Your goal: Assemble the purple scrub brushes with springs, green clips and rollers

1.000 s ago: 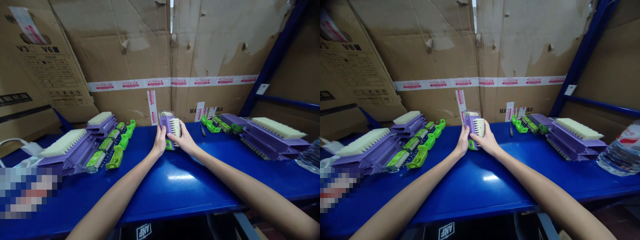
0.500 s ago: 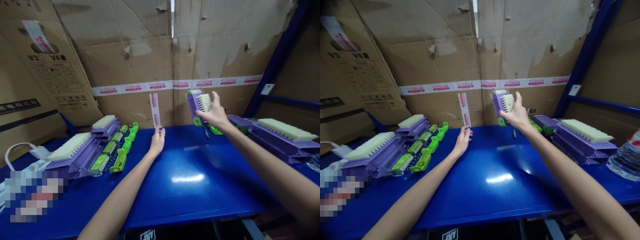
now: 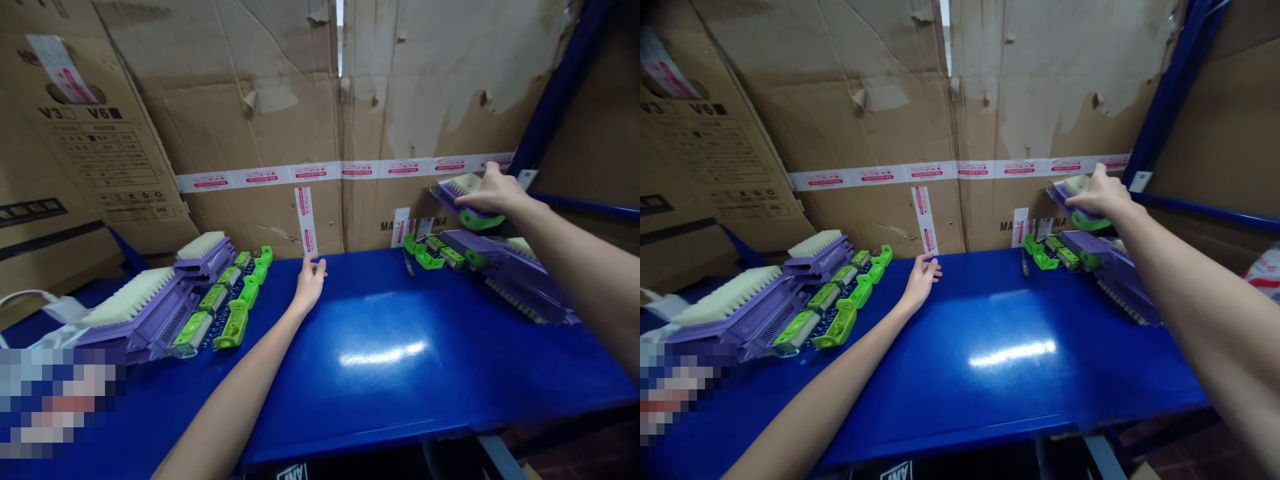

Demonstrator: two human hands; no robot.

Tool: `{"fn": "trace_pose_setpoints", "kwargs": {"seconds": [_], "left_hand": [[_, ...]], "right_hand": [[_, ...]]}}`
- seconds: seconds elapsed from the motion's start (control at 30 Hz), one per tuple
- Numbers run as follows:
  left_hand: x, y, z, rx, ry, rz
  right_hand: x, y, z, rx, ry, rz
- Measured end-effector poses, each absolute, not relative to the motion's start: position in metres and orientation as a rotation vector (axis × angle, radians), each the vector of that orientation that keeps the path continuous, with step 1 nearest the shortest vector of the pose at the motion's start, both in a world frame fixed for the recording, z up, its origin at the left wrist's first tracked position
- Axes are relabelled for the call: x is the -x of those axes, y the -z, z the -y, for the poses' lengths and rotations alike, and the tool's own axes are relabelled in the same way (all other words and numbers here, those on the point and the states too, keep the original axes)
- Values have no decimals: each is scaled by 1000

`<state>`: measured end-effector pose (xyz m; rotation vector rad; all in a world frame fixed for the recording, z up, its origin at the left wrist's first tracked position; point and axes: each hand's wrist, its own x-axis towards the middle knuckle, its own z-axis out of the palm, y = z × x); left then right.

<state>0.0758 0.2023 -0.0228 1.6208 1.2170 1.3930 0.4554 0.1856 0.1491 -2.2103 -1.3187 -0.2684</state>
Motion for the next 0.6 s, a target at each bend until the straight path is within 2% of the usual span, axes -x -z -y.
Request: {"fn": "trace_pose_setpoints", "kwargs": {"seconds": [0.3,0.6], "left_hand": [[-75,24,-203,-1600,-1391,-1198],[-76,24,-203,-1603,-1397,-1196]], "right_hand": [[-502,-131,-211,2410,254,1382],[-514,-119,-224,2537,103,1377]]}}
